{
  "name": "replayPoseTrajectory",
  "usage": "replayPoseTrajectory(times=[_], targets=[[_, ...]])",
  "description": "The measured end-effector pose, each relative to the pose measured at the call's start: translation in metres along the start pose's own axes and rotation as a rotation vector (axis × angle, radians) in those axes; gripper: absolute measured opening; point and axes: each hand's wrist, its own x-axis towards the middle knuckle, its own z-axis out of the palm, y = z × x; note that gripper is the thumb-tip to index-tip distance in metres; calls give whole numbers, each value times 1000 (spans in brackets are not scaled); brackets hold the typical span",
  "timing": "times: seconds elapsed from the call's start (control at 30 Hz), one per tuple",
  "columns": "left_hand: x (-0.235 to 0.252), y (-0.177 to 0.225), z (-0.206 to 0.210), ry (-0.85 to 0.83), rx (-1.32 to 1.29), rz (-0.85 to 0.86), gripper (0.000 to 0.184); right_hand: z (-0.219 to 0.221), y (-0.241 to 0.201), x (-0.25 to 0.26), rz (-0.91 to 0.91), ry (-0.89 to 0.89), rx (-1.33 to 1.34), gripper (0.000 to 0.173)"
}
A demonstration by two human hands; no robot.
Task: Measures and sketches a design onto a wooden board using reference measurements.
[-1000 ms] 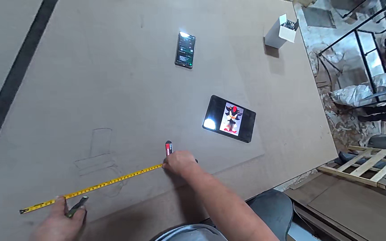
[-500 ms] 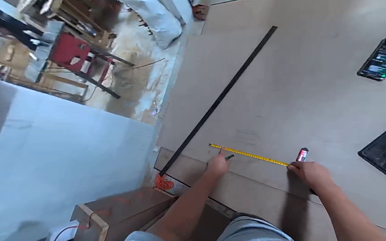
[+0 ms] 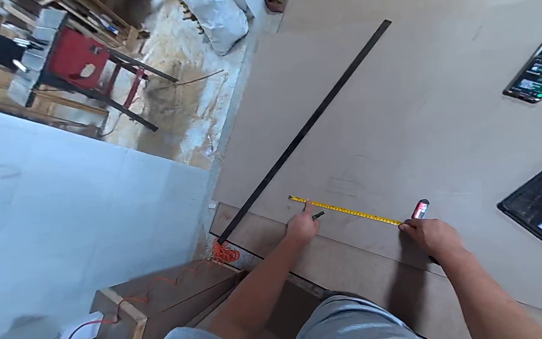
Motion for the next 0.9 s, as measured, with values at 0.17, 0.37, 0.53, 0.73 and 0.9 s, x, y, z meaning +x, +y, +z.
replayPoseTrajectory(times=[0.17,0.37,0.53,0.73,0.9], targets=[[-7,-4,-4,17,-36,-10,72,-1,-6,-9,1,-26,81,44],[-8,9,-16,203,152,438,25,13,60,-89,-214,-40,281,48],[-13,102,-14,-66,337,856,13,40,151,-159,-174,216,428,35],[-32,203,-3,-162,263,1063,11,77,221,-213,17,476,558,32],[-43,296,15,51,232,1368,8,82,255,-215,-4,652,469,39]])
